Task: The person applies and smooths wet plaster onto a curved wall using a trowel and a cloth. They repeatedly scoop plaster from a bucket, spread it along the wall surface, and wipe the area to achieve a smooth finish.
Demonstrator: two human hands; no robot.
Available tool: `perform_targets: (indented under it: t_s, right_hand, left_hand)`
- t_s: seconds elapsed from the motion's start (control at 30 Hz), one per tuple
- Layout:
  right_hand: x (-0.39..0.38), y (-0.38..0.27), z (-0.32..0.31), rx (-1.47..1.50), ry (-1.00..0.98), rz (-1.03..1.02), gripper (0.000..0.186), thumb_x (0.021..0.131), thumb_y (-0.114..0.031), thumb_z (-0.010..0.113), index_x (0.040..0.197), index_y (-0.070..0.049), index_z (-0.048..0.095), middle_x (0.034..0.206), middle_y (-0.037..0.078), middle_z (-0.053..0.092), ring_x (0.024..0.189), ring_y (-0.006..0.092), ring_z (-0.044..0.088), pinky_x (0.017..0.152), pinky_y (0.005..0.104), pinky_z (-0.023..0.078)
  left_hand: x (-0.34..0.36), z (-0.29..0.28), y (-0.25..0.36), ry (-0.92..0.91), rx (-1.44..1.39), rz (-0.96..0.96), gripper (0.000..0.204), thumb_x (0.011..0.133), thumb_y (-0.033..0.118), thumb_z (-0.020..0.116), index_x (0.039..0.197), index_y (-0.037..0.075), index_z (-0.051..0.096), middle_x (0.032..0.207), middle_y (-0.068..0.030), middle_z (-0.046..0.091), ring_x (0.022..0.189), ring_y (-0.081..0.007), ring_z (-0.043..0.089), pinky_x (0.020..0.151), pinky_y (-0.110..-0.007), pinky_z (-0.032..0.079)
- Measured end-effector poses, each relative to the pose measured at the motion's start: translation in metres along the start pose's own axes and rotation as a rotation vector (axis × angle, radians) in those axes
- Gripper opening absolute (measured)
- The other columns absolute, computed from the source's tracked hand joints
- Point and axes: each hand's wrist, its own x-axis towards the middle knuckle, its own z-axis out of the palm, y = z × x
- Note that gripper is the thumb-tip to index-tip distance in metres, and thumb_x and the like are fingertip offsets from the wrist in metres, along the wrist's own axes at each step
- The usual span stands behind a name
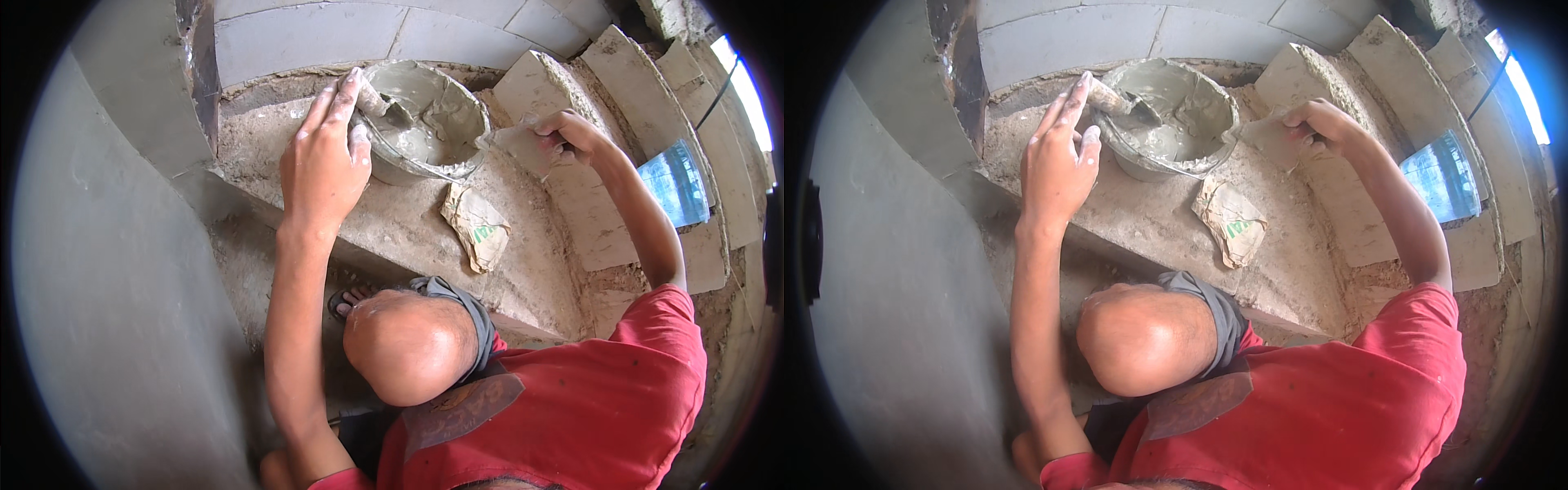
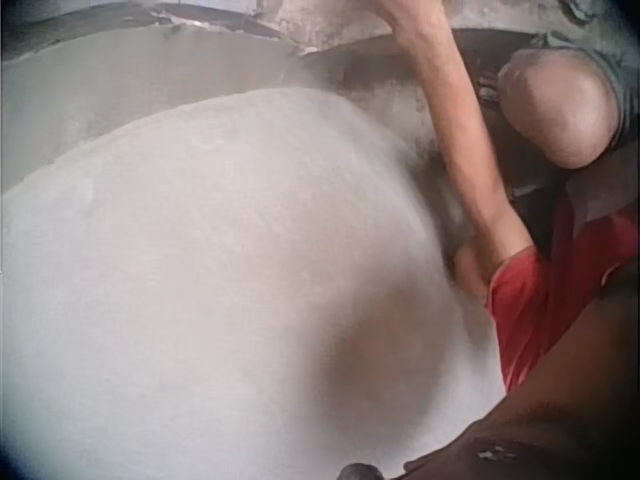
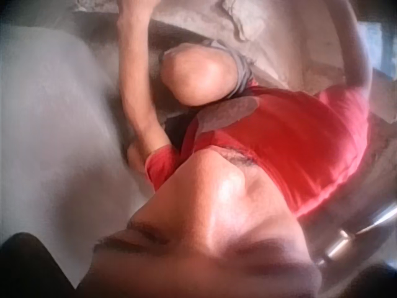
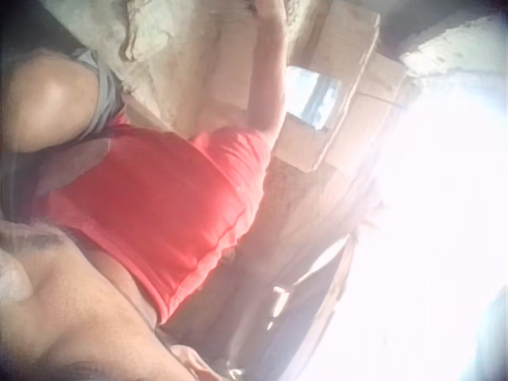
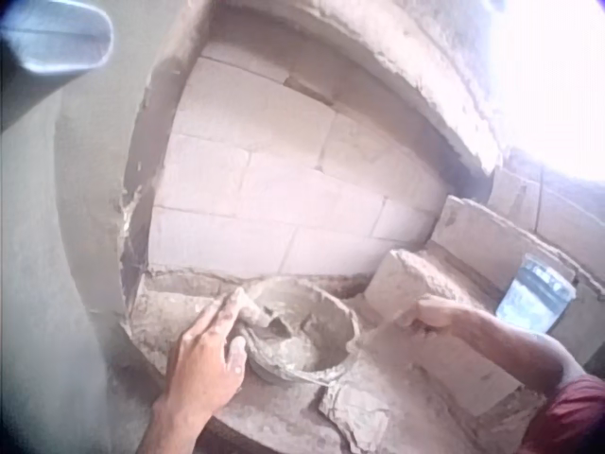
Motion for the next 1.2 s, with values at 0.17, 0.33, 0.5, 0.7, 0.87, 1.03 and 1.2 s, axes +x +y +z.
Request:
perform_targets:
  t_s: [0.17,0.33,0.5,0.7,0.87,1.03,1.2]
  right_hand:
    - [0.007,0.008,-0.002,-0.051,0.064,-0.232,0.024,0.094,-0.025,0.069,0.104,-0.006,0.079,0.074,-0.002,0.063,0.058,0.0066,0.051,0.048,0.0278,0.035]
    - [0.017,0.037,-0.007,-0.055,0.204,-0.183,0.026,0.096,-0.028,0.07,0.107,-0.007,0.081,0.076,-0.003,0.064,0.062,0.0064,0.053,0.051,0.028,0.035]
    - [-0.001,0.07,0.007,0.029,0.33,-0.11,0.032,0.101,-0.031,0.07,0.119,-0.007,0.082,0.094,0.003,0.079,0.074,0.0101,0.063,0.063,0.0279,0.044]
    - [0.003,0.091,0.039,-0.342,0.584,-1.007,0.026,0.096,-0.006,0.075,0.121,-0.008,0.081,0.118,0.005,0.077,0.108,0.0212,0.071,0.089,0.0381,0.06]
    - [0.004,0.063,0.041,-0.734,0.526,-1.356,0.036,0.085,0.004,0.075,0.117,-0.011,0.081,0.131,0.009,0.072,0.131,0.0352,0.061,0.109,0.0498,0.054]
    - [-0.002,0.012,0.061,-0.741,0.532,-1.415,0.032,0.083,-0.002,0.078,0.113,-0.014,0.081,0.133,0.003,0.071,0.132,0.0307,0.061,0.111,0.0466,0.053]
    - [0.014,-0.005,0.072,-0.842,0.589,-1.419,0.034,0.083,-0.007,0.08,0.114,-0.02,0.081,0.124,-0.001,0.071,0.129,0.0242,0.062,0.112,0.0425,0.052]
  left_hand:
    - [-0.001,-0.002,0.001,-0.043,-0.009,-0.053,0.071,0.096,0.013,0.068,0.164,0.026,0.052,0.158,-0.0173,0.06,0.135,-0.0395,0.066,0.116,-0.047,0.055]
    - [-0.003,-0.01,-0.005,0.004,0.057,0.038,0.066,0.099,0.009,0.068,0.162,0.021,0.055,0.159,-0.0134,0.06,0.104,-0.025,0.072,0.101,-0.04,0.06]
    - [0.001,-0.03,-0.014,0.019,-0.035,-0.035,0.054,0.099,0.011,0.07,0.153,0.012,0.064,0.154,-0.0127,0.064,0.092,-0.0197,0.071,0.092,-0.037,0.06]
    - [0.008,-0.052,-0.022,-0.021,0.054,0.01,0.052,0.1,0.011,0.066,0.152,0.007,0.064,0.151,-0.0173,0.065,0.094,-0.0269,0.075,0.095,-0.04,0.059]
    - [0.0,-0.067,-0.034,-0.077,0.116,0.022,0.051,0.1,0.011,0.066,0.151,0.006,0.064,0.151,-0.0179,0.065,0.103,-0.0303,0.074,0.097,-0.041,0.059]
    - [-0.006,-0.076,-0.046,-0.125,0.187,-0.023,0.053,0.1,0.012,0.07,0.152,0.01,0.065,0.153,-0.0149,0.064,0.097,-0.0246,0.071,0.097,-0.038,0.057]
    - [-0.01,-0.079,-0.052,-0.145,0.207,0.004,0.052,0.1,0.012,0.07,0.152,0.009,0.065,0.154,-0.015,0.064,0.097,-0.0246,0.071,0.095,-0.038,0.058]
